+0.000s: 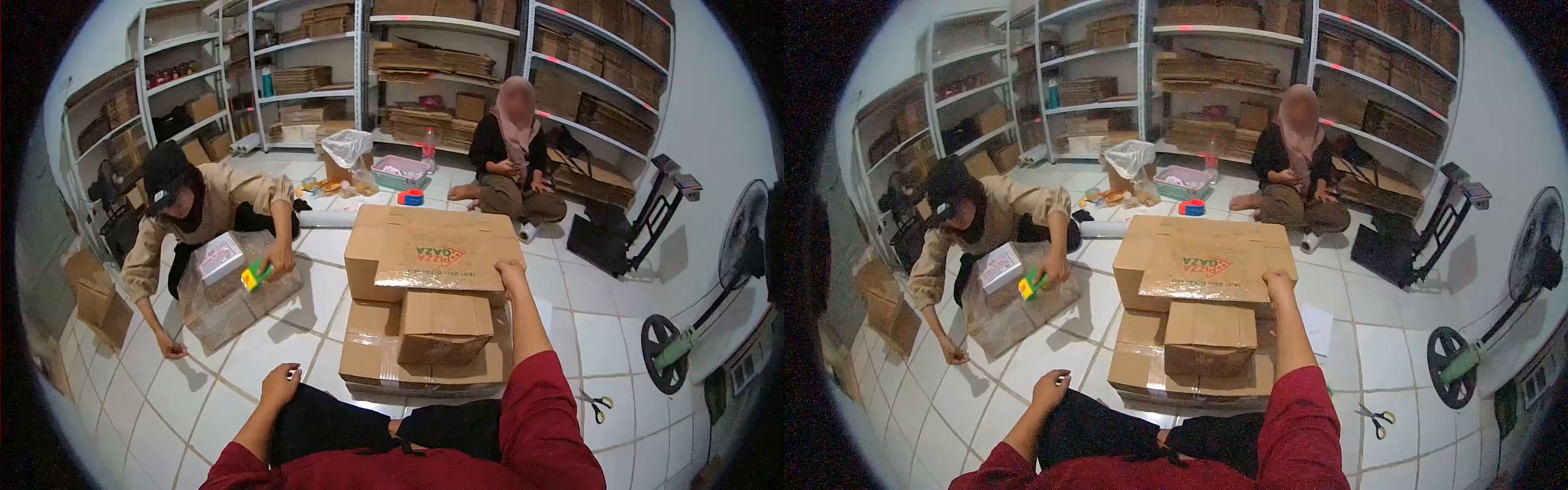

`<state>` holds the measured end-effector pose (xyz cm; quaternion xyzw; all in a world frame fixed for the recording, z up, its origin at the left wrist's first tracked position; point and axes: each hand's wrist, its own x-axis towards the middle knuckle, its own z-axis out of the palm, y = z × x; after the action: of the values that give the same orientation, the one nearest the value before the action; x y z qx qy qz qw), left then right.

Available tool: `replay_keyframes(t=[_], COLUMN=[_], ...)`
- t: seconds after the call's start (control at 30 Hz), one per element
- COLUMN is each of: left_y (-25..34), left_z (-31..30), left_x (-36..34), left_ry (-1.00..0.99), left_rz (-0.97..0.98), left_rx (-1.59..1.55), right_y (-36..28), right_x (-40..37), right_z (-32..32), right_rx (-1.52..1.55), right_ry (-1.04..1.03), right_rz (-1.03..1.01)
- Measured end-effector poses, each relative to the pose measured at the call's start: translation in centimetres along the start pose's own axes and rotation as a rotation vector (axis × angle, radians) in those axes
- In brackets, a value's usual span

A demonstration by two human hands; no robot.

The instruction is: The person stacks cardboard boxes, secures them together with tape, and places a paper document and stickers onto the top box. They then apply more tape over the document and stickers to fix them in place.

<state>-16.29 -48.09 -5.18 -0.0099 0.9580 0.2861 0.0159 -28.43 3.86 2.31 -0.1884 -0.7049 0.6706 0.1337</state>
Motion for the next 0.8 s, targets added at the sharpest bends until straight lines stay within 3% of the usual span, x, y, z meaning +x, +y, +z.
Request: replay_keyframes(t=[0.07, 0.1, 0.2, 0.3, 0.5, 0.63, 0.7, 0.73, 0.8], left_y=[0.0, 0.0, 0.3, 0.1, 0.2, 0.1, 0.3, 0.3, 0.2], left_z=[0.2, 0.2, 0.1, 0.0, -0.1, 0.0, 0.0, 0.1, 0.2], left_x=[0.4, 0.4, 0.4, 0.1, -0.3, -0.2, -0.1, -0.2, 0.1], left_ry=[0.002, 0.019, 0.027, 0.045, 0.1, 0.084, 0.083, 0.075, 0.067], left_rz=[0.03, 0.052, 0.052, 0.037, 0.043, 0.045, 0.023, 0.03, 0.014], left_rx=[0.002, 0.008, -0.019, -0.032, -0.076, -0.065, -0.073, -0.062, -0.055], right_y=[-0.4, -0.4, -0.4, -1.6, -1.7, -1.6, 2.0, 3.2, 3.8], right_x=[0.2, -0.2, -0.3, -0.1, -0.6, -1.1, 1.7, 2.2, 1.6], right_z=[-0.3, 0.0, 1.2, 1.4, 2.0, 1.5, 0.1, -0.6, -1.2], right_rx=[-0.324, -0.328, -0.479, -0.556, -0.765, -0.733, -0.778, -0.772, -0.3], right_ry=[0.066, 0.079, 0.409, 0.495, 0.386, 0.301, 0.311, 0.318, 0.342], right_rz=[0.097, 0.108, -0.223, -0.362, -0.258, -0.113, -0.413, -0.4, -0.317])
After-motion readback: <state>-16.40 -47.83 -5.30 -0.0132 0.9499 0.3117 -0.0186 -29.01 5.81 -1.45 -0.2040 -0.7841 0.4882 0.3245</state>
